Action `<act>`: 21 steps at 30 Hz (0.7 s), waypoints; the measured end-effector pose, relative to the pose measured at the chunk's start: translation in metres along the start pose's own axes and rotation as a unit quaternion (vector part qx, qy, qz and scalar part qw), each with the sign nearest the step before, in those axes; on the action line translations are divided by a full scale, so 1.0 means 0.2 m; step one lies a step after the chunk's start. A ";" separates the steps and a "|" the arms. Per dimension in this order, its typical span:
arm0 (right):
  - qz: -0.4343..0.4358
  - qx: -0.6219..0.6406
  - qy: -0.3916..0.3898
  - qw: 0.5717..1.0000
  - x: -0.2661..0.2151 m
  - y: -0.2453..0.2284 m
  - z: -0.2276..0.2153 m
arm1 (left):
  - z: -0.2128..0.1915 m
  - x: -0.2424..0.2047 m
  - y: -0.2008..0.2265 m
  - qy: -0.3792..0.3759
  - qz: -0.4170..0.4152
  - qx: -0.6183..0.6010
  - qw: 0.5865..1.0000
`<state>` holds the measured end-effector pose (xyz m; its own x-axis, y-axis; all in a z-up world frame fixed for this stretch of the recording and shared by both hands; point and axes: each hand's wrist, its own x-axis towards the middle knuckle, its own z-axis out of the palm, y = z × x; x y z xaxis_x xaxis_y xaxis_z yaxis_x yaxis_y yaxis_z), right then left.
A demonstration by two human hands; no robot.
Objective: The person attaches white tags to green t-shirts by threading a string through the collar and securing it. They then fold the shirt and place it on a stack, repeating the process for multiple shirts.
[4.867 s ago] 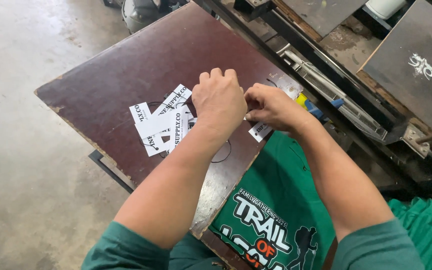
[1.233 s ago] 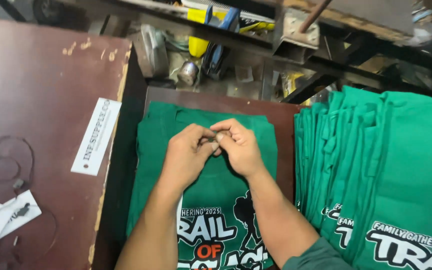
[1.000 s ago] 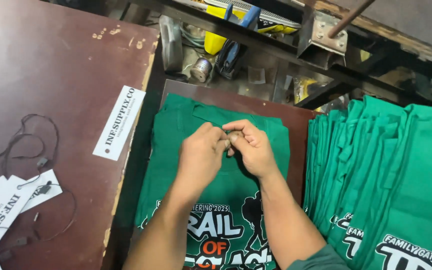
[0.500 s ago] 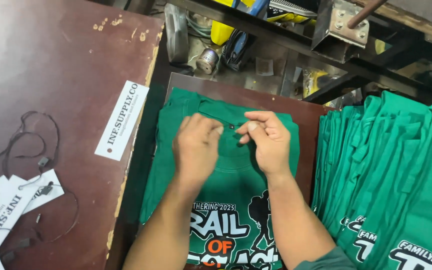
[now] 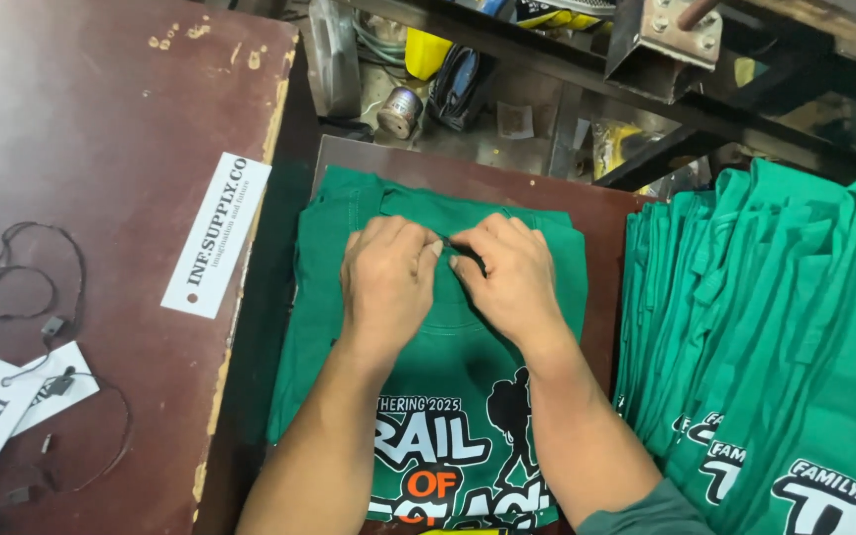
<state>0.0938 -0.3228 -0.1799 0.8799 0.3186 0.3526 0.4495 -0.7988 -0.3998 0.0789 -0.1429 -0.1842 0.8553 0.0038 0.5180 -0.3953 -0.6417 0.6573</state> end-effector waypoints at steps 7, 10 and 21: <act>-0.011 -0.038 0.002 0.999 -0.01 -0.02 0.02 | 0.00 0.02 0.03 0.026 0.030 -0.034 0.999; -0.020 -0.068 0.016 0.997 -0.02 -0.01 0.04 | 0.00 0.03 0.04 0.069 0.057 -0.067 0.994; -0.014 -0.032 0.015 0.999 0.00 -0.02 0.02 | 0.05 0.00 -0.02 0.020 0.039 0.009 0.999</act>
<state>0.0915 -0.3170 -0.1820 0.8613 0.3265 0.3893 0.4627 -0.8207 -0.3352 0.0837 -0.1480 -0.1938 0.8079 -0.0159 0.5891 -0.4535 -0.6552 0.6042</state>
